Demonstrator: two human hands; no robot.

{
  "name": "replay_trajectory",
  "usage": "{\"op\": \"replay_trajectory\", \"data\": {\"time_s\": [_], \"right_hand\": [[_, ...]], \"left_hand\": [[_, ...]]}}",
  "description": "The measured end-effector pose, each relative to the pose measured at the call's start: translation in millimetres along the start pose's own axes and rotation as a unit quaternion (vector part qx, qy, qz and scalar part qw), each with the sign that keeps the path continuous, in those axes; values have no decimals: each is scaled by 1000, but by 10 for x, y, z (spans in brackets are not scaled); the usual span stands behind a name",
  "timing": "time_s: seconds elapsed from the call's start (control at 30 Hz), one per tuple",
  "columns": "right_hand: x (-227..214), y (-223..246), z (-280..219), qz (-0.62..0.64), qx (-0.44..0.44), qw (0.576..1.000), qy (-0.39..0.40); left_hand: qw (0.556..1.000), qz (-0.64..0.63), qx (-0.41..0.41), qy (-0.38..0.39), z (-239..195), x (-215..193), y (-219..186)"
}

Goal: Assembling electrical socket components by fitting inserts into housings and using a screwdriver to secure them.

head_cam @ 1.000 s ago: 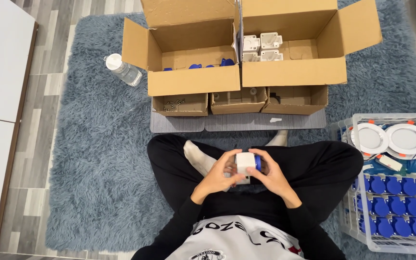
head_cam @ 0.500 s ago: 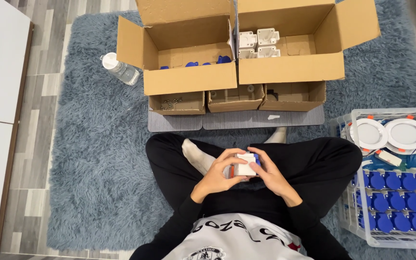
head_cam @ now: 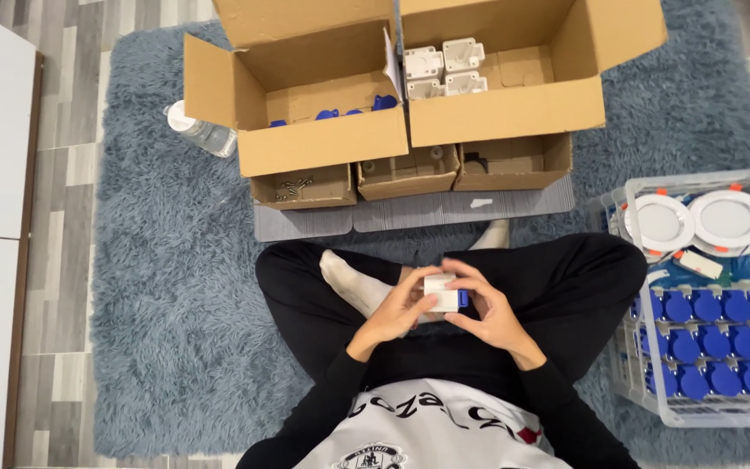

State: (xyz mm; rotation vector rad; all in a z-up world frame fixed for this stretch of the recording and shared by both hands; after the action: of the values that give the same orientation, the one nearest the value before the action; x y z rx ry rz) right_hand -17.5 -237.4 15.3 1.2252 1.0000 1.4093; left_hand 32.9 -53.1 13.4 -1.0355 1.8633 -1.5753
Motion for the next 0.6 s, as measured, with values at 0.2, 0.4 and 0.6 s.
{"op": "replay_trajectory", "data": {"time_s": [0.2,0.4,0.6], "right_hand": [[-199,-112,-41,-19,140,990,-15],[-370,-245,-212,-29,196,977,-75],[-263,-32,-152,10,57,998,-24]], "left_hand": [[985,97,139,-10,62,106,-258],[991,90,96,1,96,216,-261],[1000,15,-7,22,89,243,105]]}}
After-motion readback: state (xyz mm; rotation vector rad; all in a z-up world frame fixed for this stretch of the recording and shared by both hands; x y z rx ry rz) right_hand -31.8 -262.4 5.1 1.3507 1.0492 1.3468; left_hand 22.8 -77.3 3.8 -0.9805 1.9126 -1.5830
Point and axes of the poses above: each hand's wrist, its own z-axis towards the middle knuckle, its own x-axis out of the palm, y = z × x, the point moved 5 cm from there along z, towards the middle knuckle, and after that the axes turned 5 degrees about -y, right-handed, at the moved point
